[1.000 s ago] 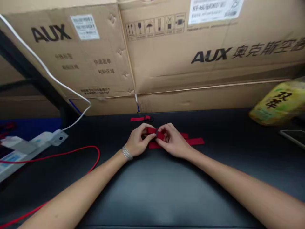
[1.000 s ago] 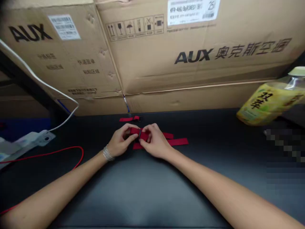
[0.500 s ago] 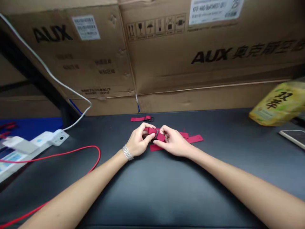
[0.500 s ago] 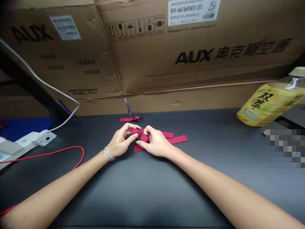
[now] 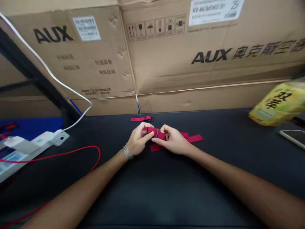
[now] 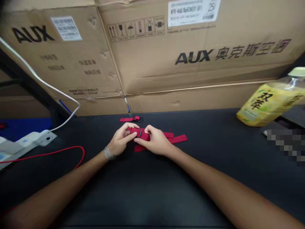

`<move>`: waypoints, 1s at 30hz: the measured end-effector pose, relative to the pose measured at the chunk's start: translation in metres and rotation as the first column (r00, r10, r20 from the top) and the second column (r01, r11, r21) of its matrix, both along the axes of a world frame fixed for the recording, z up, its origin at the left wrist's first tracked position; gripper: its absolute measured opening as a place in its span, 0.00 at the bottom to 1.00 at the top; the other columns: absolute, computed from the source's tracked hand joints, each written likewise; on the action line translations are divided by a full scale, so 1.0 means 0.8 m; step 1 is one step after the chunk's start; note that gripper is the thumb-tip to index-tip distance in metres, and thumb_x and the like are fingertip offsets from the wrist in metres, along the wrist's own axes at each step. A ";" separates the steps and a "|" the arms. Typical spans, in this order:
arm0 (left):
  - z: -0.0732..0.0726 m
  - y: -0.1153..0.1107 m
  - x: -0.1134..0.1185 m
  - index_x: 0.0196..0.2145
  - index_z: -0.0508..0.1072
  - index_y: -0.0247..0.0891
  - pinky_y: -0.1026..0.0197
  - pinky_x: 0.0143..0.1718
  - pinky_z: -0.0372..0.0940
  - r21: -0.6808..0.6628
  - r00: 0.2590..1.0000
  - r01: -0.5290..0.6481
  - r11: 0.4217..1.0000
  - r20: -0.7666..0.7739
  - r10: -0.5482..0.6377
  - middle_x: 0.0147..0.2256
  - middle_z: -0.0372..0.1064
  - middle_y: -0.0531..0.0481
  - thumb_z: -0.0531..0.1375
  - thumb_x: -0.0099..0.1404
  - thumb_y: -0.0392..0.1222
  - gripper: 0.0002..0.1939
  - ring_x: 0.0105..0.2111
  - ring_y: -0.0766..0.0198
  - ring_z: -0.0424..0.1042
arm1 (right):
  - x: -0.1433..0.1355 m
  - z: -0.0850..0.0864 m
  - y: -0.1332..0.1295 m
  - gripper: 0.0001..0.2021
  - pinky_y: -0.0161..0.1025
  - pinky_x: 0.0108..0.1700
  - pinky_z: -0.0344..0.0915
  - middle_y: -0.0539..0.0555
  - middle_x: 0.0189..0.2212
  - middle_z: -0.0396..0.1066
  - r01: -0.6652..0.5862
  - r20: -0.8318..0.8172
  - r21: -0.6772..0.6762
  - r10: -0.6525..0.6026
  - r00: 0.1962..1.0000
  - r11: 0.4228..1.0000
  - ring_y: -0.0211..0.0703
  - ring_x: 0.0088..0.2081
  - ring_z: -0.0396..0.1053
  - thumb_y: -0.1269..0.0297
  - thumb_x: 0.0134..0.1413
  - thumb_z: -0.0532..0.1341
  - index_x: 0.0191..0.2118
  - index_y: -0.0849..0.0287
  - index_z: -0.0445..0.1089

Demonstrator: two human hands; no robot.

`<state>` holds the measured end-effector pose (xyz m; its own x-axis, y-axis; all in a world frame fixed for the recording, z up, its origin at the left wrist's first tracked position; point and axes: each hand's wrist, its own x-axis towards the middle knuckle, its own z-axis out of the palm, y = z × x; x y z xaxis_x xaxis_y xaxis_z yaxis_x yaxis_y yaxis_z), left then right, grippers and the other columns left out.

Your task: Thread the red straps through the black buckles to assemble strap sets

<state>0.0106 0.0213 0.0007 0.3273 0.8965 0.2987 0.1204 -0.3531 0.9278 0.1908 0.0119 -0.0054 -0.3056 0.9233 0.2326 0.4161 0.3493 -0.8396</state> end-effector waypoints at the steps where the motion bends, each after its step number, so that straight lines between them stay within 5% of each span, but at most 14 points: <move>1: 0.001 0.000 0.000 0.36 0.65 0.35 0.61 0.42 0.65 0.000 1.000 0.001 1.000 0.000 -0.001 0.42 0.66 0.46 0.59 0.60 0.43 0.10 0.40 0.62 0.69 | 0.000 0.000 0.001 0.19 0.32 0.25 0.50 0.45 0.22 0.57 -0.004 -0.007 -0.007 0.003 1.000 1.000 0.34 0.24 0.53 0.48 0.47 0.63 0.29 0.57 0.57; 14: 0.000 0.004 0.001 0.36 0.64 0.36 0.61 0.33 0.68 -0.086 0.997 0.007 0.996 0.072 -0.001 0.40 0.64 0.47 0.59 0.58 0.42 0.10 0.33 0.64 0.68 | 0.000 -0.003 0.004 0.19 0.32 0.25 0.50 0.45 0.22 0.56 -0.020 -0.054 -0.044 0.017 0.998 0.999 0.34 0.24 0.52 0.46 0.49 0.60 0.28 0.57 0.55; 21: -0.008 0.005 -0.004 0.32 0.60 0.38 0.60 0.41 0.66 0.155 0.993 -0.001 0.988 -0.113 0.019 0.41 0.61 0.46 0.59 0.59 0.40 0.09 0.40 0.62 0.67 | 0.002 -0.001 -0.001 0.17 0.32 0.25 0.49 0.44 0.21 0.55 -0.036 0.007 0.025 0.036 0.999 0.999 0.34 0.24 0.51 0.50 0.51 0.59 0.27 0.57 0.54; 30: -0.008 0.006 -0.001 0.30 0.59 0.38 0.60 0.41 0.65 0.199 0.984 -0.006 0.980 -0.171 0.041 0.39 0.61 0.47 0.55 0.62 0.40 0.07 0.39 0.64 0.66 | 0.002 0.001 -0.001 0.17 0.32 0.25 0.48 0.44 0.21 0.55 -0.055 0.019 0.015 0.055 0.998 0.998 0.33 0.23 0.51 0.51 0.52 0.59 0.27 0.57 0.54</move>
